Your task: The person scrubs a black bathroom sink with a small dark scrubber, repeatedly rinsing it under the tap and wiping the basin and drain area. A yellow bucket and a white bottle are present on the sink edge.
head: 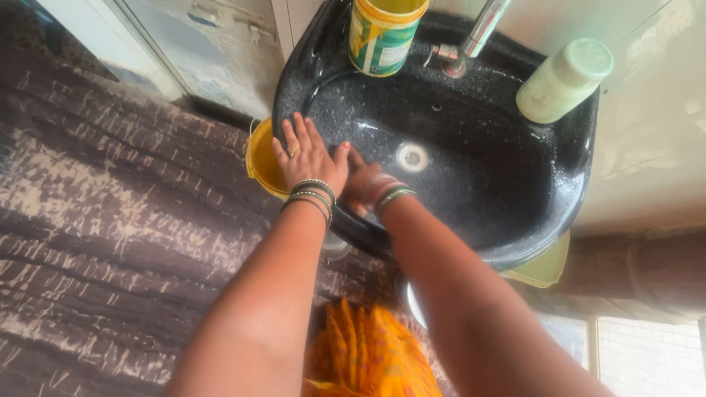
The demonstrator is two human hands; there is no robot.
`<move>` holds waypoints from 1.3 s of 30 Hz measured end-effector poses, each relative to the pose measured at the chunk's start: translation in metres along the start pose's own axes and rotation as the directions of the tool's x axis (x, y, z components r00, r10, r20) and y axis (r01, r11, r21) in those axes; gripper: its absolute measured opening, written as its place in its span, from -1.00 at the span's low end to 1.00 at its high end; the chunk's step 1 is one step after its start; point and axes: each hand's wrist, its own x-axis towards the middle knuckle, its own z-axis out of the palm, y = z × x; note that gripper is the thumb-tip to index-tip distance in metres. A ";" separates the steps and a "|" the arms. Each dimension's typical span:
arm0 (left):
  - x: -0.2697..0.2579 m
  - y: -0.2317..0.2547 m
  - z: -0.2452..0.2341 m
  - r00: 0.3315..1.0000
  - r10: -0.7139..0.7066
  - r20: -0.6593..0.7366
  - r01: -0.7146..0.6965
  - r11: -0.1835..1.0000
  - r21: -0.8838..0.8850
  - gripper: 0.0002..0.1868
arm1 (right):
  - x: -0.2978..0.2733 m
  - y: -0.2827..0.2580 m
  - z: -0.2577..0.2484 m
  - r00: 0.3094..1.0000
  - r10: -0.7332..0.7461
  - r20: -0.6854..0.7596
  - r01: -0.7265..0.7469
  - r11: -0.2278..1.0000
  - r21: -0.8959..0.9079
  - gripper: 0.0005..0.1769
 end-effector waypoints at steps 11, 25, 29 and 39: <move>0.002 -0.001 -0.001 0.999 -0.023 0.050 0.021 1.000 0.023 -0.04 | -0.096 0.122 -0.008 0.716 0.698 -0.013 -0.691 0.711 0.129 0.01; 0.003 -0.005 -0.004 1.000 -0.017 0.017 0.017 1.000 -0.007 -0.04 | -0.093 0.064 -0.019 0.814 0.567 0.129 -0.581 0.782 0.225 0.00; 0.001 -0.004 -0.004 1.000 -0.010 0.021 0.010 1.000 -0.001 -0.04 | -0.131 0.099 -0.029 0.782 0.623 0.013 -0.623 0.781 0.034 0.01; 0.003 -0.004 -0.005 1.000 -0.003 0.029 0.003 1.000 -0.002 -0.05 | -0.013 -0.022 -0.011 0.977 0.181 0.111 -0.192 0.977 0.093 0.39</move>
